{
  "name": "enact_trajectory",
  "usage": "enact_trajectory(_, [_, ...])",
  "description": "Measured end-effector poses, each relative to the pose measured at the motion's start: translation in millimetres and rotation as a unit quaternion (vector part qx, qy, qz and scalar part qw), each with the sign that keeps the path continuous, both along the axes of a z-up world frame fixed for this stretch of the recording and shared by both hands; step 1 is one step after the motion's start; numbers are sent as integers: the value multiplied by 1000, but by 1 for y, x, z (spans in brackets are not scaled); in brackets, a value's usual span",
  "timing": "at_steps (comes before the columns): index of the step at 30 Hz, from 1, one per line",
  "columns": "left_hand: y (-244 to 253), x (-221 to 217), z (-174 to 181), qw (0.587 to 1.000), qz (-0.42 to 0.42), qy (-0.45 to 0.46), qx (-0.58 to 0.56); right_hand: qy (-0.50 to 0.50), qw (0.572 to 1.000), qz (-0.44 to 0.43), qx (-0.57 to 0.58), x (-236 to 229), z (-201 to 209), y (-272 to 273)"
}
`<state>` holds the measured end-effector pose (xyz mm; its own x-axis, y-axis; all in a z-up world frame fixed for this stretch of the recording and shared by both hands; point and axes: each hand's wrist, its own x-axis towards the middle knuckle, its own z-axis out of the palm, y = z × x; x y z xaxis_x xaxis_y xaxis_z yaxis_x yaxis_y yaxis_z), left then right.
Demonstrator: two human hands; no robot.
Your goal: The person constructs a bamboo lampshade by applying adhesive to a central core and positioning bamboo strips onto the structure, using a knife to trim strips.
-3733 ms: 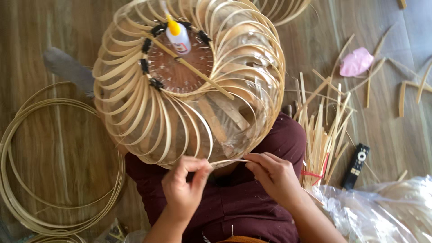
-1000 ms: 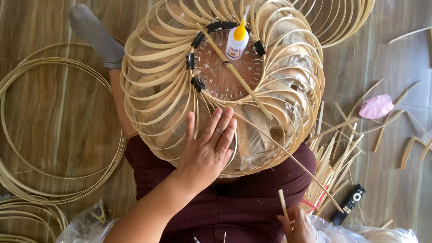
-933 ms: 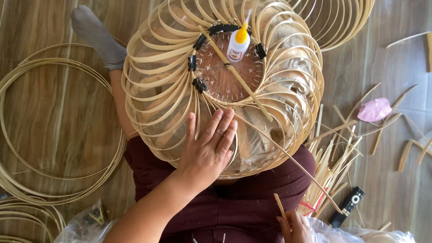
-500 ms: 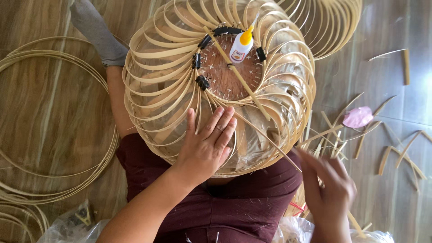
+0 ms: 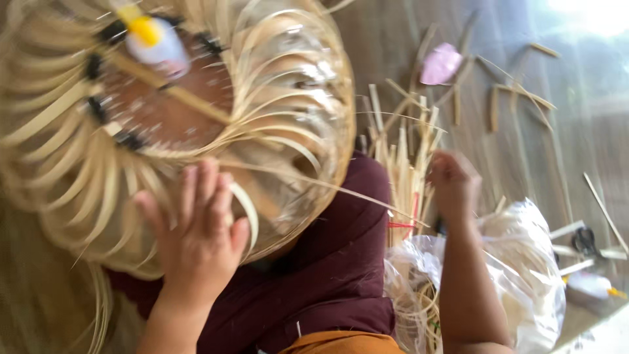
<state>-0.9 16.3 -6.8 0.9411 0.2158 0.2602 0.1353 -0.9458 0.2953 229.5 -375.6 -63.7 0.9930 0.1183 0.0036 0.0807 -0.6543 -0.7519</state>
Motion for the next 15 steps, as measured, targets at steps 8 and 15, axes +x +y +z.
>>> enact_trajectory(8, [3, -6, 4, 999, -10, 28, -13, 220, 957, -7, -188, -2, -114, -11])
enact_trajectory(15, [1, -5, 8, 1000, -1, 26, -11, 159, 940, -17, -301, 50, -151, 41])
